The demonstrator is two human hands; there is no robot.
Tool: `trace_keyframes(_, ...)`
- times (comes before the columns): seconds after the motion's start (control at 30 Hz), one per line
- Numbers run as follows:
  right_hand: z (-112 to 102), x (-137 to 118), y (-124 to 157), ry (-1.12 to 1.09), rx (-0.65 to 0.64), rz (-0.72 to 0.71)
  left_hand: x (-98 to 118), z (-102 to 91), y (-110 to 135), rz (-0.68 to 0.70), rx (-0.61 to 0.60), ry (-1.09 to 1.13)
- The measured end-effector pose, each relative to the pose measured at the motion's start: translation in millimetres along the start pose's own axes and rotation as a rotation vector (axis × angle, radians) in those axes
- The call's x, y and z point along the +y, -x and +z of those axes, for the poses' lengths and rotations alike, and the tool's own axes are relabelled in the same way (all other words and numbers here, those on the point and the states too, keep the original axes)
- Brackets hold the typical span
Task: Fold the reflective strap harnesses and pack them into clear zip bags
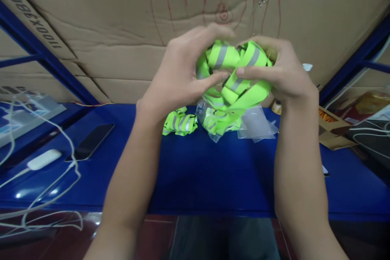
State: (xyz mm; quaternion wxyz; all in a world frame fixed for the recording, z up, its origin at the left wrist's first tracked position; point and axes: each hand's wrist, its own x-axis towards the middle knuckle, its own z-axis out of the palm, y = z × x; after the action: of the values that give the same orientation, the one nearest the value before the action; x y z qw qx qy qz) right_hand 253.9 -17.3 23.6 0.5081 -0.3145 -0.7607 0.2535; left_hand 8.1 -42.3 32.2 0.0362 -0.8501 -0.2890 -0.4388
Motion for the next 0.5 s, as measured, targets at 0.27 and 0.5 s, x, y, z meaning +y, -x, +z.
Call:
trace_keyframes(0.27,-8,-5,1,0.260,0.027,-0.042,-43,25.8,1,-0.306,-0.154,0.106)
trace_keyframes(0.5,25,-13,-9,0.677,-0.313,0.015,-52,31.1,4,-0.620,-0.220,0.443)
